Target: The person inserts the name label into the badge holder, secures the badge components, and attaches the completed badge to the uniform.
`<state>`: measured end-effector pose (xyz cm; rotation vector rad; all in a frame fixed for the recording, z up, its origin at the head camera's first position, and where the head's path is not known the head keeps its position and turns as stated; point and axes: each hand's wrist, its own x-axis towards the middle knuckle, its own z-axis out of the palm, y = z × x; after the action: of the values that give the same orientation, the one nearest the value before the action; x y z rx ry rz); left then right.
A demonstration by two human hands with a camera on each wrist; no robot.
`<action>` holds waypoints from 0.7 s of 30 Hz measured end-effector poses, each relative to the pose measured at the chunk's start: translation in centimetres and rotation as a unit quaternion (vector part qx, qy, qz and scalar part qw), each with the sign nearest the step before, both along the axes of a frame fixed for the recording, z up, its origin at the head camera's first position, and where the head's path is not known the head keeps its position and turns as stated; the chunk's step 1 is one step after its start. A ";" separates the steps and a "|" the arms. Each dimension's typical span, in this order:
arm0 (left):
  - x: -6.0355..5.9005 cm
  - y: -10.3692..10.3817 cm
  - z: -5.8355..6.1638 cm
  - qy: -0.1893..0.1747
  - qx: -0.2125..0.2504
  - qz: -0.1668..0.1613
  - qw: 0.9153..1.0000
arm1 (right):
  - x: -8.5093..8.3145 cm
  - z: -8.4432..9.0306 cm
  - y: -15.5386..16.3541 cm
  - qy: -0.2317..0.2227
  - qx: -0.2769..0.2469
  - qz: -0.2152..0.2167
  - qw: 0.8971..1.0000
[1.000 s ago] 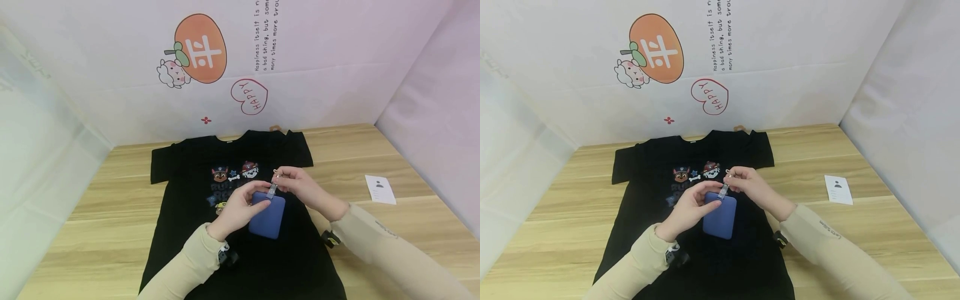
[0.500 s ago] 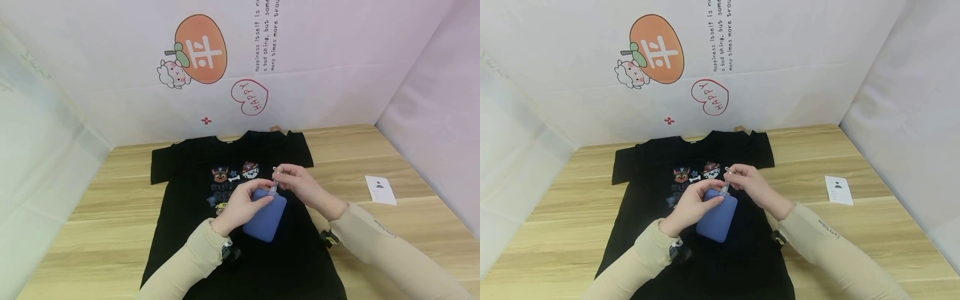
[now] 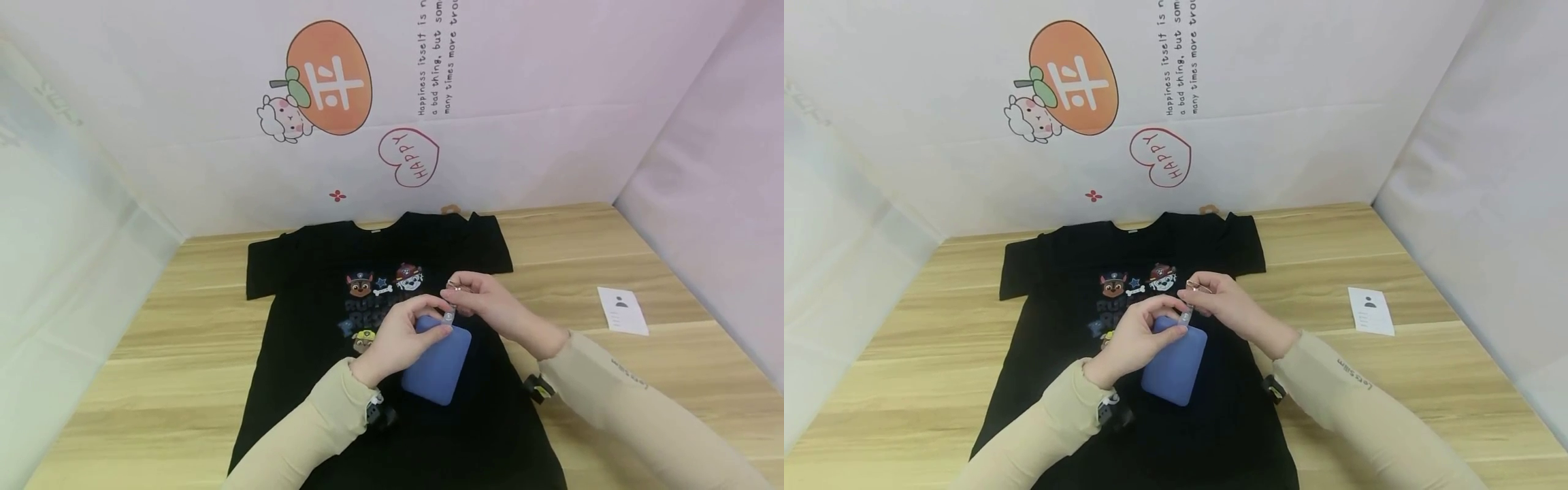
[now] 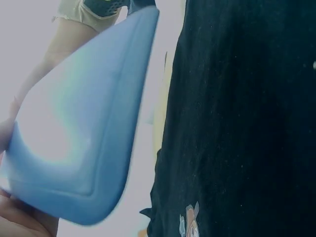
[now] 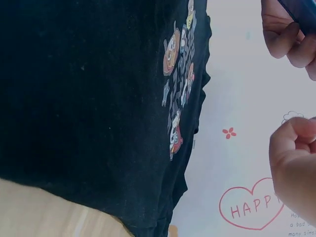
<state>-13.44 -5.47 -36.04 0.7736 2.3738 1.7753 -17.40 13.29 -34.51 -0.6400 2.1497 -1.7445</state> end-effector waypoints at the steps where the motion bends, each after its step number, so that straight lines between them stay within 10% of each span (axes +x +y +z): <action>1: 0.0 0.0 0.0 0.002 -0.001 0.001 1.000 | -0.1 0.0 0.0 -0.004 0.000 0.003 1.000; 21: -0.3 0.0 0.2 0.004 -0.053 0.014 0.998 | -0.4 -0.2 0.2 0.020 0.043 0.052 0.998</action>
<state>-13.78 -5.42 -35.82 0.7378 2.4725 1.6421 -17.79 13.49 -34.74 -0.7557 2.1640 -1.5908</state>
